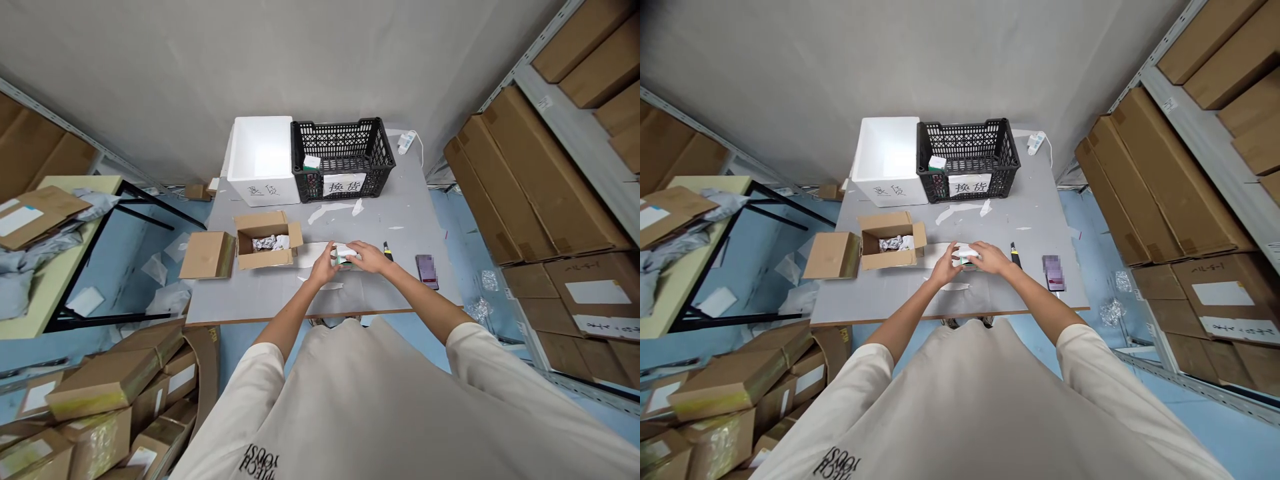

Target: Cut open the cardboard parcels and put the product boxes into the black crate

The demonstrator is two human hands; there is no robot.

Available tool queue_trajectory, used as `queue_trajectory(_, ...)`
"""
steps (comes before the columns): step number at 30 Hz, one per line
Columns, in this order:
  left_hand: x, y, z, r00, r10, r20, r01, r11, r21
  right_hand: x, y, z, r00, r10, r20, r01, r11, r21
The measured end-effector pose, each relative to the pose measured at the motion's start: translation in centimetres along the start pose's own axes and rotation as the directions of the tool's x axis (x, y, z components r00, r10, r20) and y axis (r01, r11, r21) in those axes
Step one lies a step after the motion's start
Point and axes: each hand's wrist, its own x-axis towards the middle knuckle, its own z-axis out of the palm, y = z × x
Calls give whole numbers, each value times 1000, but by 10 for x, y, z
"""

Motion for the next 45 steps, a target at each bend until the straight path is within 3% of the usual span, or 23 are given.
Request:
queue_trajectory(4, -3, 3, 0, 1000, 18, 18, -18, 1000, 3, 20, -5, -8, 957, 284, -63, -280, 957, 69)
queue_trajectory(7, -4, 4, 1, 999, 47, 12, -48, 999, 22, 37, -5, -8, 921, 343, -184, -334, 939, 77)
queue_trajectory(11, -1, -1, 1, 996, 82, 37, -85, 993, 76, 50, -3, -3, 923, 249, -293, -278, 959, -60)
queue_trajectory(17, 6, 1, -2, 992, 124, -2, -119, 951, 286, 38, 0, 9, 991, 106, -82, -114, 988, -105)
queue_trajectory(23, 7, 18, -10, 967, 244, 74, -255, 922, 291, 21, -4, 19, 991, 135, -12, -135, 984, -112)
queue_trajectory(27, 9, 21, -12, 967, 232, 105, -252, 930, 267, 22, -6, 20, 989, 149, -7, -149, 984, -102)
queue_trajectory(32, 13, 19, -18, 947, 278, 163, -317, 893, 320, 21, 1, 11, 985, 173, -24, -172, 984, 37)
queue_trajectory(39, 18, 22, -25, 927, 282, 246, -363, 838, 408, 4, 18, 7, 988, 77, -137, -76, 997, 10)
queue_trajectory(45, 22, 26, -27, 935, 232, 269, -331, 844, 422, -1, 12, 12, 993, 25, -117, -20, 999, 43)
